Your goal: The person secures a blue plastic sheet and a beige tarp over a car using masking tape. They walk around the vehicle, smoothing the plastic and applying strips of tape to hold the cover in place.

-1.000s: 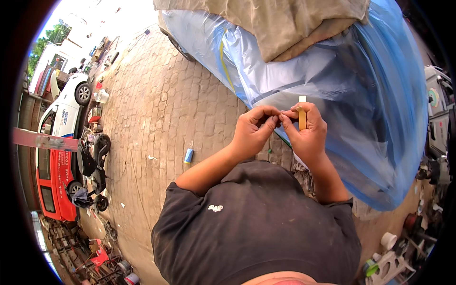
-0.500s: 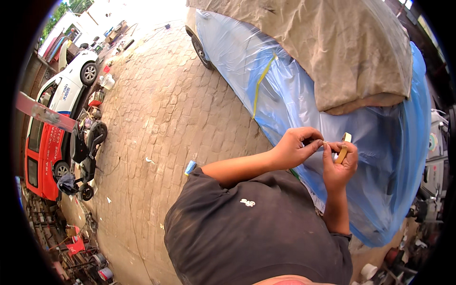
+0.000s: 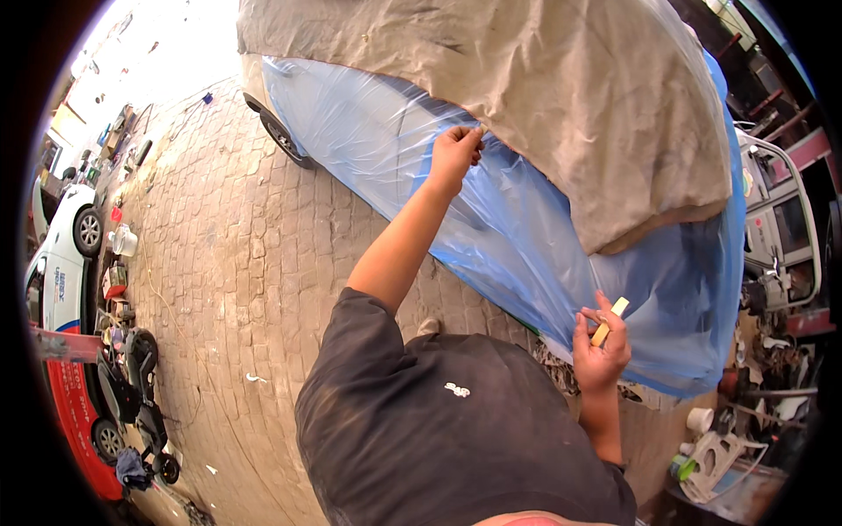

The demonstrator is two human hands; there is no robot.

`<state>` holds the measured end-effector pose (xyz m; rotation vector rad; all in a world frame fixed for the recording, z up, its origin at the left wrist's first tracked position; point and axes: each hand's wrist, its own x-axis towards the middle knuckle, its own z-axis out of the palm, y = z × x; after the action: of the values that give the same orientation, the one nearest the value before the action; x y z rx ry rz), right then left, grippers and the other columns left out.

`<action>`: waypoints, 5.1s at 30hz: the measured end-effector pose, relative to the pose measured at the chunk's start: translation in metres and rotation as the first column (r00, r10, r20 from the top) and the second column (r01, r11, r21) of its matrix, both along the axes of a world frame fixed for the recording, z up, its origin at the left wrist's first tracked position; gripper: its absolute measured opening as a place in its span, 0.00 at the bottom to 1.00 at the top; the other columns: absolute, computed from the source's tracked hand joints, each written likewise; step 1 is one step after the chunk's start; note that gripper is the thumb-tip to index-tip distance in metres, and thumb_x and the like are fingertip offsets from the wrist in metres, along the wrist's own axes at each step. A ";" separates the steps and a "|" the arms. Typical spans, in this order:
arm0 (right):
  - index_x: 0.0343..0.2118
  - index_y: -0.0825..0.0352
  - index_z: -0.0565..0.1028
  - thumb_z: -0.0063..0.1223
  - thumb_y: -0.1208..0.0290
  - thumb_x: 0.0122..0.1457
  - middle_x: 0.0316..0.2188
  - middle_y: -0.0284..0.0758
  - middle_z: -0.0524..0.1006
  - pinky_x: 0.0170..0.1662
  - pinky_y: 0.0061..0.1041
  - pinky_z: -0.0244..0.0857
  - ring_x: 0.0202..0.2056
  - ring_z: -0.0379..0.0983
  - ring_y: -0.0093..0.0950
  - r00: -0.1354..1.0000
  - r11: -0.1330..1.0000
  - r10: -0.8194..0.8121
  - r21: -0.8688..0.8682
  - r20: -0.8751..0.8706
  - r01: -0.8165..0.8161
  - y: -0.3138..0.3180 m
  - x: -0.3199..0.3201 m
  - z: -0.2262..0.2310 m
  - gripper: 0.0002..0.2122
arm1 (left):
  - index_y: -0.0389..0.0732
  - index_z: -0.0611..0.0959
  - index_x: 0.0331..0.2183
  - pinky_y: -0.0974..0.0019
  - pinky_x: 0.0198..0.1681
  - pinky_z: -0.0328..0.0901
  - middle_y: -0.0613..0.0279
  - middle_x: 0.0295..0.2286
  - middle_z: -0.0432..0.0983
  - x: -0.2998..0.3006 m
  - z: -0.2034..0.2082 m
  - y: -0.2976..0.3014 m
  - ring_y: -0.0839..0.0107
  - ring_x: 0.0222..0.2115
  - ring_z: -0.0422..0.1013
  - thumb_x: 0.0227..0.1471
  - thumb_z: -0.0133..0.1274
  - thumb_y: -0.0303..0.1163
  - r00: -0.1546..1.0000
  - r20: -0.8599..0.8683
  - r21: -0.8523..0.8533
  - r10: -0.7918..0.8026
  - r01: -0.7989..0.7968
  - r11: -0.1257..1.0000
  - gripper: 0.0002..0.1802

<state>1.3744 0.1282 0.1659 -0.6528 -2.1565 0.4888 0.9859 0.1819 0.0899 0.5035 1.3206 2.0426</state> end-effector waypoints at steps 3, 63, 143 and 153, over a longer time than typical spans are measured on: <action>0.45 0.69 0.68 0.65 0.83 0.51 0.48 0.48 0.79 0.35 0.29 0.76 0.35 0.82 0.34 0.994 0.999 -0.025 0.025 0.103 0.023 -0.012 0.004 -0.008 0.19 | 0.35 0.81 0.31 0.71 0.21 0.62 0.62 0.24 0.75 -0.031 -0.013 0.036 0.77 0.20 0.67 0.56 0.60 0.37 0.998 0.063 -0.065 0.025 -0.021 0.998 0.14; 0.52 0.66 0.67 0.57 0.66 0.61 0.31 0.37 0.80 0.32 0.35 0.70 0.27 0.78 0.36 0.851 0.706 -0.523 -0.582 -0.044 0.403 -0.172 0.293 -0.100 0.19 | 0.40 0.83 0.31 0.53 0.40 0.71 0.52 0.32 0.81 0.279 -0.321 -0.136 0.54 0.39 0.76 0.52 0.53 0.38 -0.760 -0.028 -1.000 -0.650 0.012 0.029 0.12; 0.55 0.66 0.72 0.49 0.67 0.64 0.44 0.51 0.79 0.48 0.39 0.70 0.46 0.76 0.49 0.054 -0.273 -0.934 -0.802 0.354 0.531 -0.070 0.867 -0.196 0.18 | 0.32 0.76 0.50 0.64 0.42 0.70 0.54 0.36 0.79 1.194 -0.293 0.125 0.65 0.36 0.77 0.58 0.58 0.41 -0.923 0.064 -0.815 -0.381 0.172 -0.553 0.25; 0.57 0.71 0.69 0.47 0.63 0.65 0.46 0.55 0.77 0.49 0.41 0.70 0.47 0.75 0.51 0.330 -0.024 -0.887 -0.747 0.322 0.664 0.083 1.116 -0.207 0.22 | 0.34 0.78 0.45 0.70 0.40 0.69 0.64 0.33 0.78 1.414 -0.146 0.221 0.78 0.34 0.73 0.60 0.57 0.33 -0.687 0.273 -0.416 -0.674 0.547 -0.726 0.15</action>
<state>2.4902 0.2112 -0.0409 -2.0766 -0.7758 0.7963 2.4003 0.4025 -0.0561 1.2375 0.4472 -0.3546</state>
